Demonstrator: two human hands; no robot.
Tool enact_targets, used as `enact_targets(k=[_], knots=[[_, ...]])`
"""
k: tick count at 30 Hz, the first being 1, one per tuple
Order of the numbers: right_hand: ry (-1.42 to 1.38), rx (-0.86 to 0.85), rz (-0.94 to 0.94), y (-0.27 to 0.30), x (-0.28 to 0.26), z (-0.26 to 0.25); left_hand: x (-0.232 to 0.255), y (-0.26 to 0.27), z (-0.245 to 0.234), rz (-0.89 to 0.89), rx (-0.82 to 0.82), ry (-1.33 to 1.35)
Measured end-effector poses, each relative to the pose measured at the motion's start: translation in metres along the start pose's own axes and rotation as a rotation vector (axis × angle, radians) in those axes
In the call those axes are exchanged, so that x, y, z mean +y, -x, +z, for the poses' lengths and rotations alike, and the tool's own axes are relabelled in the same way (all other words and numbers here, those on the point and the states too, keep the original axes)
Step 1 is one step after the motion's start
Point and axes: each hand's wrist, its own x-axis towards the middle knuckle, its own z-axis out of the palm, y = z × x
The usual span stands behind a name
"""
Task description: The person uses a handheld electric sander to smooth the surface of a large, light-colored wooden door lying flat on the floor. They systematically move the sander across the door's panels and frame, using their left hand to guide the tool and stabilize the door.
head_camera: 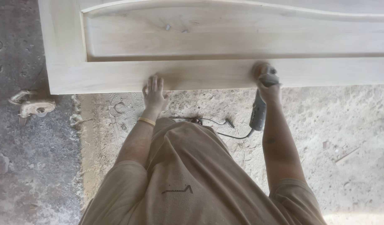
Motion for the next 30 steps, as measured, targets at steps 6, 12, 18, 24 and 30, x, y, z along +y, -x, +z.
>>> enact_targets(k=[6,12,18,24,30], knots=[[0.088,0.189,0.146,-0.033,0.013,-0.022,-0.037,0.007,-0.005,-0.201,-0.139,0.089],[0.087,0.067,-0.025,-0.006,-0.024,0.047,-0.09,-0.001,-0.015,-0.295,-0.086,0.125],[0.203,0.001,-0.144,0.064,-0.096,0.152,-0.172,-0.008,-0.027,-0.334,-0.098,0.14],[0.284,-0.084,-0.22,0.149,-0.167,0.261,-0.275,-0.011,-0.041,-0.297,-0.049,0.135],[0.373,-0.145,-0.332,0.227,-0.209,0.355,-0.368,0.01,-0.061,-0.401,-0.032,0.271]])
